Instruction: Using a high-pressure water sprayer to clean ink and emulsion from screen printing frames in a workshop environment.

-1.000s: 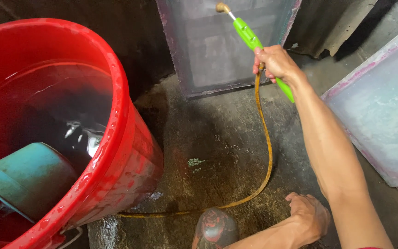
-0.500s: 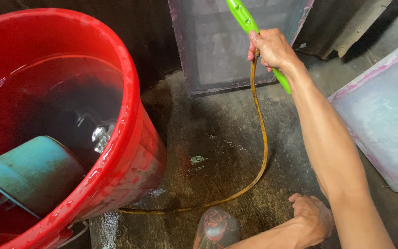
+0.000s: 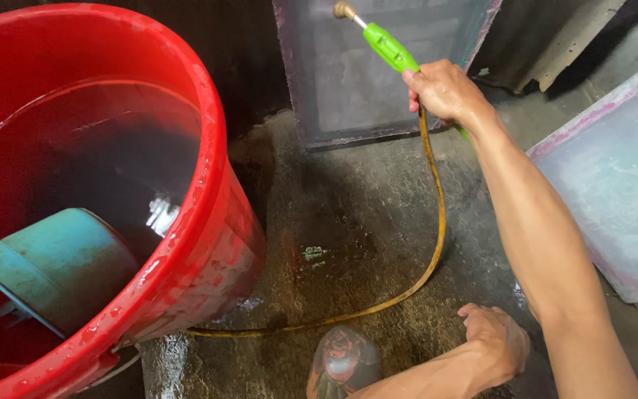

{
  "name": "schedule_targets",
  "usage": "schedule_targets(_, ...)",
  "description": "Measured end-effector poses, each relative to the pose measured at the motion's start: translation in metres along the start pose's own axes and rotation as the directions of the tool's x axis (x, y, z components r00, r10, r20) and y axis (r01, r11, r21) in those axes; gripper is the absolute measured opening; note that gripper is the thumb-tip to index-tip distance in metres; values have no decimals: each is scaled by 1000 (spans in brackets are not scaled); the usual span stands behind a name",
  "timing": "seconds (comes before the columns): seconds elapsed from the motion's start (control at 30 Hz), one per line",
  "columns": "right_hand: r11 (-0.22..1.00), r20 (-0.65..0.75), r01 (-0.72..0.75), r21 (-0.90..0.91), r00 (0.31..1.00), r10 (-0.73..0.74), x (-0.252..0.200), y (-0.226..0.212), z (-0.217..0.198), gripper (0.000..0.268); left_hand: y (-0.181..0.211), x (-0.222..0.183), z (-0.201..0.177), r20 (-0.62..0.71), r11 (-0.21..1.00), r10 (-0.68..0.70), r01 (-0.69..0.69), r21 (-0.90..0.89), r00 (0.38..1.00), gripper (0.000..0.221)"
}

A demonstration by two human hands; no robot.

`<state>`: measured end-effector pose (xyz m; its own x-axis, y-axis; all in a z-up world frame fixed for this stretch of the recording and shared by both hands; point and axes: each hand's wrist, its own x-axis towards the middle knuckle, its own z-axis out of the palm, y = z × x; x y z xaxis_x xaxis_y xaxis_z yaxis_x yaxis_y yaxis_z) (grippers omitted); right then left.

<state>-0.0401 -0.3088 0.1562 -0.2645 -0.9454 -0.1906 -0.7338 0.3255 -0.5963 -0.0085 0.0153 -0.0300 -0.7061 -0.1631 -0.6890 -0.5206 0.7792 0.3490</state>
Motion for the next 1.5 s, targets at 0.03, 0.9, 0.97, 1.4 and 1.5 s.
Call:
schedule_targets(0.03, 996, 2, 14, -90, 1000, -14, 3, 6, 1, 48, 0, -1, -1, 9, 1000, -7, 7, -7, 1000, 63)
schedule_targets(0.9, 965, 97, -263, -7, 960, 262, -24, 14, -23, 46, 6, 3, 1, 20, 1000, -25, 25, 7, 999, 64)
schedule_targets(0.97, 964, 113, -266, -19, 957, 266, -21, 15, -22, 45, 8, 6, 2, 27, 999, -36, 37, -4, 999, 66)
schedule_targets(1.4, 938, 47, -341, -66, 938, 345, -2, 49, -20, 46, 14, 31, 14, 51, 995, -67, 71, -64, 996, 75)
schedule_targets(1.5, 929, 29, -363, -69, 930, 365, -2, 60, -27, 47, 15, 33, 17, 18, 993, -83, 84, -79, 996, 68)
